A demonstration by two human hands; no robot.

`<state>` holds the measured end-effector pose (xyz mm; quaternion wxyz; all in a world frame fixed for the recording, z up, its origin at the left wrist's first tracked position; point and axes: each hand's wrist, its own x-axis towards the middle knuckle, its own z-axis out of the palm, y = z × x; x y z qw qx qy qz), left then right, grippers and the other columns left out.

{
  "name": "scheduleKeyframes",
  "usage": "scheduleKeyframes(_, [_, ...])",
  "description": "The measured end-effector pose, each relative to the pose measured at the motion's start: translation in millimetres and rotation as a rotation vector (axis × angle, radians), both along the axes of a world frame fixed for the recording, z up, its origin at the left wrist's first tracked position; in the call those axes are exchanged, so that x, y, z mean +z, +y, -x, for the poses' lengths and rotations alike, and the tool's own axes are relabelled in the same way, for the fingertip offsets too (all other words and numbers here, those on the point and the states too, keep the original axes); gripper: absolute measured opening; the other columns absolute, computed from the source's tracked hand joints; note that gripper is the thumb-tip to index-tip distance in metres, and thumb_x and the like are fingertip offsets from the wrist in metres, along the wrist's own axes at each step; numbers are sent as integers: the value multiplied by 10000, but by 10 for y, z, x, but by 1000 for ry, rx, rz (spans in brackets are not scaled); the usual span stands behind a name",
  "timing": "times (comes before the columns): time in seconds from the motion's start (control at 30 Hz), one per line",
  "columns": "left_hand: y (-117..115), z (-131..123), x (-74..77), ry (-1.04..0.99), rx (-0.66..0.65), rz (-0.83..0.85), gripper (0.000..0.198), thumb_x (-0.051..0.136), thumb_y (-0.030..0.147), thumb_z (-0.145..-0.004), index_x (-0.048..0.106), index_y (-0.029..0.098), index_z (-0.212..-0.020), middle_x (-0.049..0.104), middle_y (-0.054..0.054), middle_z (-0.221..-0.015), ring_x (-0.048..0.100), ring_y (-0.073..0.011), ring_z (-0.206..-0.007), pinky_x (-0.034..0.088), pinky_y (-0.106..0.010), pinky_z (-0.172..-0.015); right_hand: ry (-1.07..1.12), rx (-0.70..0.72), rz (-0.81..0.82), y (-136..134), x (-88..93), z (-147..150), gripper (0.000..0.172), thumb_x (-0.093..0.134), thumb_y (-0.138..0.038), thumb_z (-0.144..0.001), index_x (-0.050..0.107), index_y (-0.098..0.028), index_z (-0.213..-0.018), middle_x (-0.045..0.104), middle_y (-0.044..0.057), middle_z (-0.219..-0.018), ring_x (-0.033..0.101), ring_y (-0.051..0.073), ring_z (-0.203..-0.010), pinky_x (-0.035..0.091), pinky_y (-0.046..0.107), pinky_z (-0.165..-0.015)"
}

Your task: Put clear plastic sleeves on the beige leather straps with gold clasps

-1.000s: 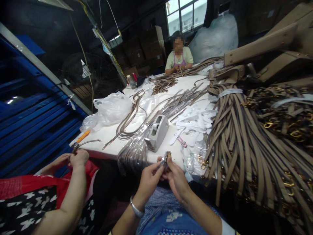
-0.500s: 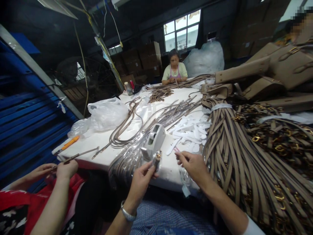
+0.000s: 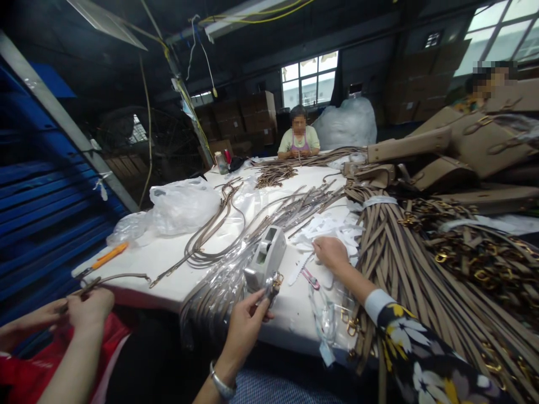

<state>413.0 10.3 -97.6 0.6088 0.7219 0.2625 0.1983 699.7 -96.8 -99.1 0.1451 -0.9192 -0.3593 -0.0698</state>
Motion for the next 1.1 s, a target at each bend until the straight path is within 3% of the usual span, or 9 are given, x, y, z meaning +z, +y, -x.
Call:
scheduleKeyframes(0.1, [16, -8, 14, -16, -1, 8, 461, 594, 396, -851, 653, 88, -1189, 733, -82, -728, 683, -197, -662, 533, -280, -633, 50, -12, -50, -41, 18, -13, 333, 445, -367, -924, 750, -244, -974, 759, 63, -1001, 664, 226, -919, 413, 272, -688])
scheduleKeyframes(0.2, [21, -20, 46, -45, 9, 28, 475, 613, 412, -838, 658, 84, -1180, 735, -86, -735, 683, -195, -655, 530, -274, -622, 118, 20, -86, -100, 24, 31, 235, 570, -378, -847, 772, -258, -859, 772, 52, -876, 677, 232, -862, 413, 267, -657])
scheduleKeyframes(0.4, [50, -5, 114, -80, 14, 40, 488, 637, 424, -824, 663, 88, -1177, 725, -76, -702, 681, -189, -641, 534, -277, -631, 282, 52, -345, -190, 210, 250, 316, 510, -392, -890, 748, -204, -979, 760, 97, -970, 671, 259, -977, 476, 325, -799])
scheduleKeyframes(0.5, [61, 7, 138, -101, 8, 85, 478, 642, 417, -822, 669, 85, -1165, 725, -77, -717, 672, -173, -630, 531, -264, -619, 480, 121, -462, -258, 347, 447, 397, 464, -425, -919, 727, -144, -1012, 771, 110, -894, 720, 227, -835, 534, 306, -731])
scheduleKeyframes(0.6, [62, 5, 168, -125, 14, 139, 472, 672, 409, -797, 683, 83, -1138, 728, -83, -770, 663, -159, -624, 524, -248, -598, 651, 175, -525, -389, 402, 707, 438, 441, -452, -933, 719, -122, -1007, 754, 142, -1002, 730, 211, -773, 556, 281, -623])
scheduleKeyframes(0.67, [54, -1, 190, -135, 17, 155, 464, 676, 402, -793, 689, 79, -1127, 729, -88, -797, 660, -152, -624, 518, -237, -587, 781, 184, -567, -495, 381, 882, 422, 493, -473, -909, 727, -128, -973, 740, 151, -1050, 724, 203, -753, 540, 259, -563])
scheduleKeyframes(0.8, [18, -24, 214, -137, 8, 142, 472, 663, 385, -804, 677, 59, -1146, 727, -94, -776, 661, -152, -618, 516, -240, -590, 1006, 191, -552, -670, 230, 1178, 392, 609, -500, -833, 741, -144, -929, 760, 118, -948, 683, 161, -649, 469, 213, -481])
scheduleKeyframes(0.97, [-64, -65, 192, -108, 0, 88, 487, 651, 375, -815, 651, 75, -1198, 736, -91, -767, 681, -172, -625, 523, -250, -589, 988, 233, -461, -689, 78, 1451, 421, 568, -517, -843, 748, -151, -944, 760, 65, -751, 623, 144, -533, 433, 225, -464])
scheduleKeyframes(1.1, [-184, -67, 192, -76, -57, -31, 439, 614, 368, -845, 650, 125, -1209, 753, -89, -844, 695, -190, -651, 537, -268, -613, 1019, 200, -626, -553, 108, 1583, 338, 638, -478, -792, 763, -173, -869, 758, 46, -751, 620, 137, -525, 416, 226, -478])
